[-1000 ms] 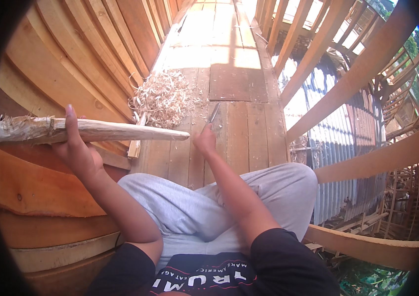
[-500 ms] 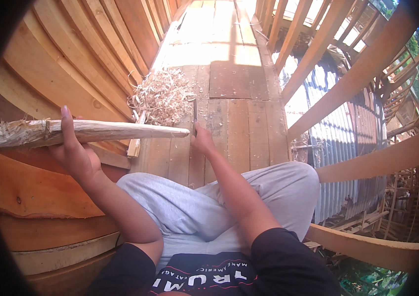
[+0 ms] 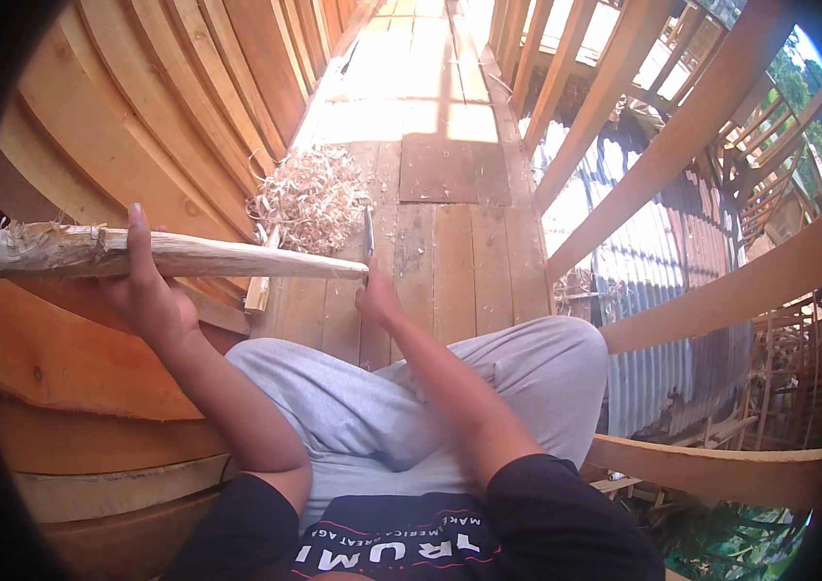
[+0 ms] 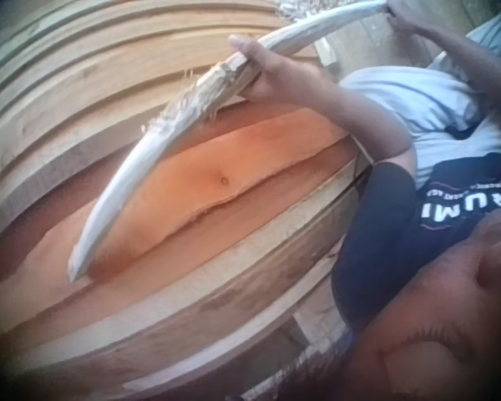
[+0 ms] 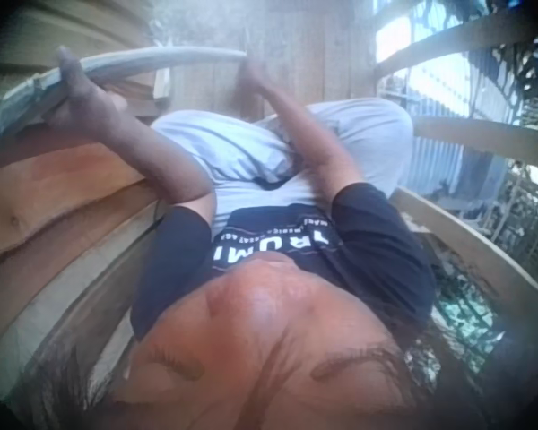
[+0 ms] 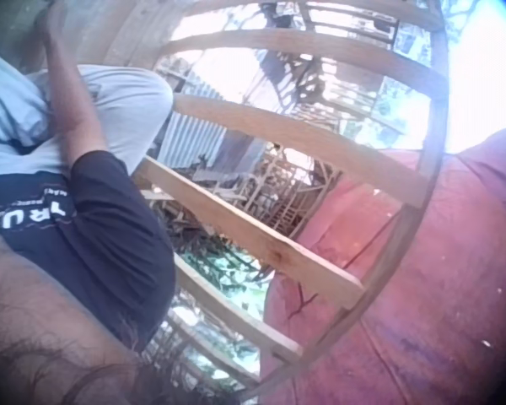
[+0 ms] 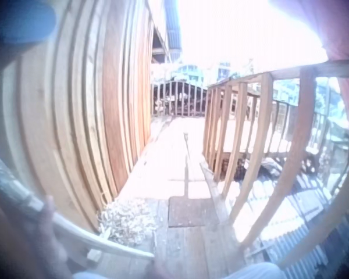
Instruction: The person sits cross-legged on a wooden floor and uses a knife to carve a long piece of wood. They hold the wood with their left hand and repeatedly shave off thin layers with the knife in their right hand, creating wood shavings that accumulate on the floor.
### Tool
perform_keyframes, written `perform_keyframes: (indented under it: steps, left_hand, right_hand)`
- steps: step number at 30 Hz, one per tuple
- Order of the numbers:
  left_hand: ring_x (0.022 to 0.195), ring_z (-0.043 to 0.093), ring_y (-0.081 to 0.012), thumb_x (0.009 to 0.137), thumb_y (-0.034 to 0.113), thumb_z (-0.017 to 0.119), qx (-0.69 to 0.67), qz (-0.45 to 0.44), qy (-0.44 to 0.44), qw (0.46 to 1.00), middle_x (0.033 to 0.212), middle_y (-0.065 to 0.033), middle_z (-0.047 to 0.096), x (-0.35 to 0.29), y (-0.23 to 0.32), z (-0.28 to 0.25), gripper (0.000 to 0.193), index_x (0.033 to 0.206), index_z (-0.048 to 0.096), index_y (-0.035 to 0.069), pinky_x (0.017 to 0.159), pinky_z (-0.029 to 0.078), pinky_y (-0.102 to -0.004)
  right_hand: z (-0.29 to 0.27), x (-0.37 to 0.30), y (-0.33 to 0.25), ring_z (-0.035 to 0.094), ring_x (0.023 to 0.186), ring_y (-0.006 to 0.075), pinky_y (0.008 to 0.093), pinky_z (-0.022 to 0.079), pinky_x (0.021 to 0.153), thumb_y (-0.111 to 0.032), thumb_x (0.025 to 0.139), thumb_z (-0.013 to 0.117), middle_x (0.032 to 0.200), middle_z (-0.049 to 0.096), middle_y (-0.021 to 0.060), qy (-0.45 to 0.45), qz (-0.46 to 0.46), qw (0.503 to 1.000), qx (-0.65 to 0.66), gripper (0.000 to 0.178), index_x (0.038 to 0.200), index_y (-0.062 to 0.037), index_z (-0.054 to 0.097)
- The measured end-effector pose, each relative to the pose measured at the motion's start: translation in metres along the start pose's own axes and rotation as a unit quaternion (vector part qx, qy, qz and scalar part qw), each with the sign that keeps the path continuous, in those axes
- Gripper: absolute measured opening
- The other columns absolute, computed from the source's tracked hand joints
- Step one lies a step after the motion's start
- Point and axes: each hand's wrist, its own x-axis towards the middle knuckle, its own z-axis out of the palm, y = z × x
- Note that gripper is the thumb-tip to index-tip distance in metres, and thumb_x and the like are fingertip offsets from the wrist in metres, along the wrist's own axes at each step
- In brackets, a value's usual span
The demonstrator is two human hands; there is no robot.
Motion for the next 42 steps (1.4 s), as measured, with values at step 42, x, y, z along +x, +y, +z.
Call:
perform_keyframes:
  steps: [42]
  left_hand:
    - [0.060,0.048,-0.0134,0.075,-0.002,0.060,-0.219,-0.036,-0.173,0.959,0.073,-0.0038,0.046,-0.028,-0.097,0.039,0.032,0.099,0.041,0.007,0.060,0.045,-0.0274]
  right_hand:
    - [-0.064,0.033,-0.003,0.064,0.073,0.0233,0.0385,0.053,0.061,-0.023,0.094,0.056,0.100,0.063,0.0195,-0.013,0.140,0.984,0.107,0.037,0.121,0.0027,0.054]
